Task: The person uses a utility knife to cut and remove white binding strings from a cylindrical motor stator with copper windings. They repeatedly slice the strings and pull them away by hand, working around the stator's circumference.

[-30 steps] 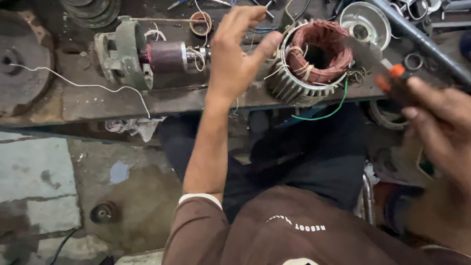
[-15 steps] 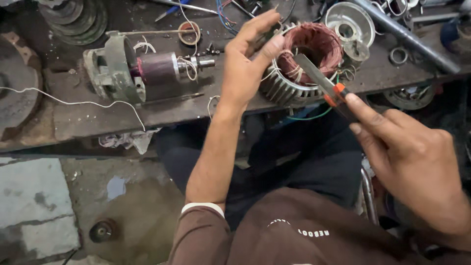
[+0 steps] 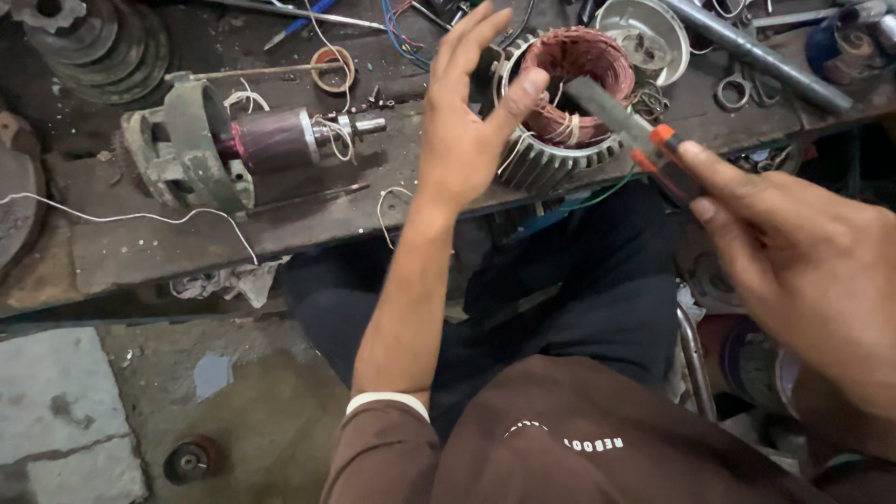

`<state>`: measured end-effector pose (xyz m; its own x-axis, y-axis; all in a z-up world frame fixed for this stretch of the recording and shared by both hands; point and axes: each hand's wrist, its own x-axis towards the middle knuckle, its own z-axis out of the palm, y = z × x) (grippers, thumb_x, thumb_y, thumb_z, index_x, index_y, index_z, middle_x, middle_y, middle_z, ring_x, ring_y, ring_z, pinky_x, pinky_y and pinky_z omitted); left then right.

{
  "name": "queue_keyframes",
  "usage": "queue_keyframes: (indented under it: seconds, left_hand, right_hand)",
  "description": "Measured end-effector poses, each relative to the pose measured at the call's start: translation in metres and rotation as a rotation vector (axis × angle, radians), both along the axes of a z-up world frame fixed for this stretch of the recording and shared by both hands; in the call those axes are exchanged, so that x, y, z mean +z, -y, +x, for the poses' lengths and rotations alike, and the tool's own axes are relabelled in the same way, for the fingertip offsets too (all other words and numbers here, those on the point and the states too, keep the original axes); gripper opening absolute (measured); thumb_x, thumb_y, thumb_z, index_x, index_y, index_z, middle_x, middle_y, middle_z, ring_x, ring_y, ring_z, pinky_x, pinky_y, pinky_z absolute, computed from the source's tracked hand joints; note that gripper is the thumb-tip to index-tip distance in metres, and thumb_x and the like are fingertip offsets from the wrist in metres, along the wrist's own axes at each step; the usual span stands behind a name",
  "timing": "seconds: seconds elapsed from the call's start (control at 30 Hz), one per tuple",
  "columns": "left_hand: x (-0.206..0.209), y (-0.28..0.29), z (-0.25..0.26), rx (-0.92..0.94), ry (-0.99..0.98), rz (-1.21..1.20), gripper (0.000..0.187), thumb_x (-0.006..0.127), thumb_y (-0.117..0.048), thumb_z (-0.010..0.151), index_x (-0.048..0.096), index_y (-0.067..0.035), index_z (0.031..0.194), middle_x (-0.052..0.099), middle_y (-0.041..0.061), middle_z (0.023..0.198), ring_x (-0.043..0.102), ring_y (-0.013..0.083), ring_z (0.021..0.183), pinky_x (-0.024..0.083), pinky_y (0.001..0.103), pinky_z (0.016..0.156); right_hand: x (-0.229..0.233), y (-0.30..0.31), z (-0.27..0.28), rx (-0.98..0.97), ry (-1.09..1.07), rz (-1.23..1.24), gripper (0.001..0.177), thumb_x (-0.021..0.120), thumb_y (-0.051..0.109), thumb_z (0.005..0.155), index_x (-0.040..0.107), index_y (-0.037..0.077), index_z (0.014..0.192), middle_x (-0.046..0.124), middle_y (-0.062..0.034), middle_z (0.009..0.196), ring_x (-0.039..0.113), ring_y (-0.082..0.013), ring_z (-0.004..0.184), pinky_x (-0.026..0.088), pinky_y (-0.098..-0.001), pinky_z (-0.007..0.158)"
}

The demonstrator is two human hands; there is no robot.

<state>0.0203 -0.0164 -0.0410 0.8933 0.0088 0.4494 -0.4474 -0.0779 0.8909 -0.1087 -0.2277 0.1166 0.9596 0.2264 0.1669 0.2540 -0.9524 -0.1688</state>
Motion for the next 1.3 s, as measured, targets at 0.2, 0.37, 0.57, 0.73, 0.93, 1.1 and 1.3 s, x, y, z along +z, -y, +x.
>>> queue_keyframes:
  seconds: [0.2,0.37,0.57,0.73,0.93,1.1,1.3]
  left_hand:
    - [-0.01,0.003,0.001,0.045,0.031,-0.037,0.054,0.073,-0.042,0.101,0.068,-0.005,0.14,0.051,0.016,0.156,0.045,0.0296,0.151,0.037,0.041,0.127]
    - [-0.01,0.003,0.0,0.039,0.017,-0.091,0.048,0.072,-0.041,0.102,0.07,-0.004,0.133,0.054,0.016,0.154,0.05,0.0282,0.149,0.039,0.039,0.127]
    - [-0.005,0.0,-0.003,0.047,0.027,-0.041,0.051,0.075,-0.041,0.099,0.071,-0.006,0.135,0.057,0.014,0.151,0.053,0.0267,0.145,0.043,0.039,0.124]
    - [-0.003,-0.002,-0.004,0.034,0.085,0.033,0.05,0.076,-0.041,0.098,0.071,-0.009,0.135,0.054,0.012,0.153,0.049,0.0269,0.147,0.042,0.039,0.125]
    - [-0.013,-0.002,-0.004,-0.043,0.131,-0.037,0.05,0.068,-0.044,0.102,0.068,-0.009,0.137,0.047,0.01,0.16,0.039,0.0284,0.155,0.03,0.041,0.127]
    - [-0.008,-0.004,0.0,-0.076,0.192,-0.005,0.037,0.065,-0.04,0.105,0.077,-0.01,0.123,0.05,0.01,0.159,0.037,0.0273,0.154,0.026,0.04,0.128]
    - [-0.012,-0.007,0.0,-0.083,0.159,-0.014,0.034,0.068,-0.036,0.102,0.078,-0.009,0.12,0.05,0.011,0.158,0.037,0.0292,0.156,0.027,0.042,0.128]
  right_hand:
    - [-0.001,0.002,0.01,0.056,-0.039,-0.261,0.048,0.071,0.021,0.098,0.066,0.023,0.146,0.06,-0.0061,0.065,0.057,-0.021,0.048,0.048,-0.0369,0.048]
    - [0.007,-0.004,0.019,0.112,-0.093,-0.267,0.051,0.069,0.025,0.098,0.063,0.018,0.149,0.062,-0.0051,0.069,0.059,-0.0205,0.05,0.048,-0.0354,0.047]
    - [0.005,0.0,0.018,0.17,-0.151,-0.306,0.068,0.068,0.038,0.093,0.055,0.014,0.155,0.065,-0.0051,0.075,0.062,-0.0204,0.053,0.05,-0.0342,0.046]
    - [0.005,0.018,0.012,0.07,-0.333,-0.265,0.067,0.066,0.036,0.091,0.051,0.019,0.154,0.074,-0.0056,0.09,0.074,-0.0171,0.07,0.059,-0.0326,0.061]
    - [0.015,0.024,0.013,0.076,-0.352,0.019,0.071,0.073,0.031,0.084,0.058,0.013,0.151,0.077,-0.0151,0.1,0.077,-0.0227,0.085,0.062,-0.0389,0.072]
    - [0.009,0.022,0.034,-0.051,-0.421,-0.062,0.06,0.07,0.035,0.09,0.059,0.024,0.148,0.078,-0.0156,0.091,0.077,-0.0225,0.073,0.061,-0.0381,0.066]
    - [0.014,0.024,0.031,-0.241,-0.605,-0.078,0.062,0.064,0.034,0.098,0.051,0.028,0.158,0.076,-0.0092,0.085,0.074,-0.0207,0.059,0.06,-0.0369,0.052]
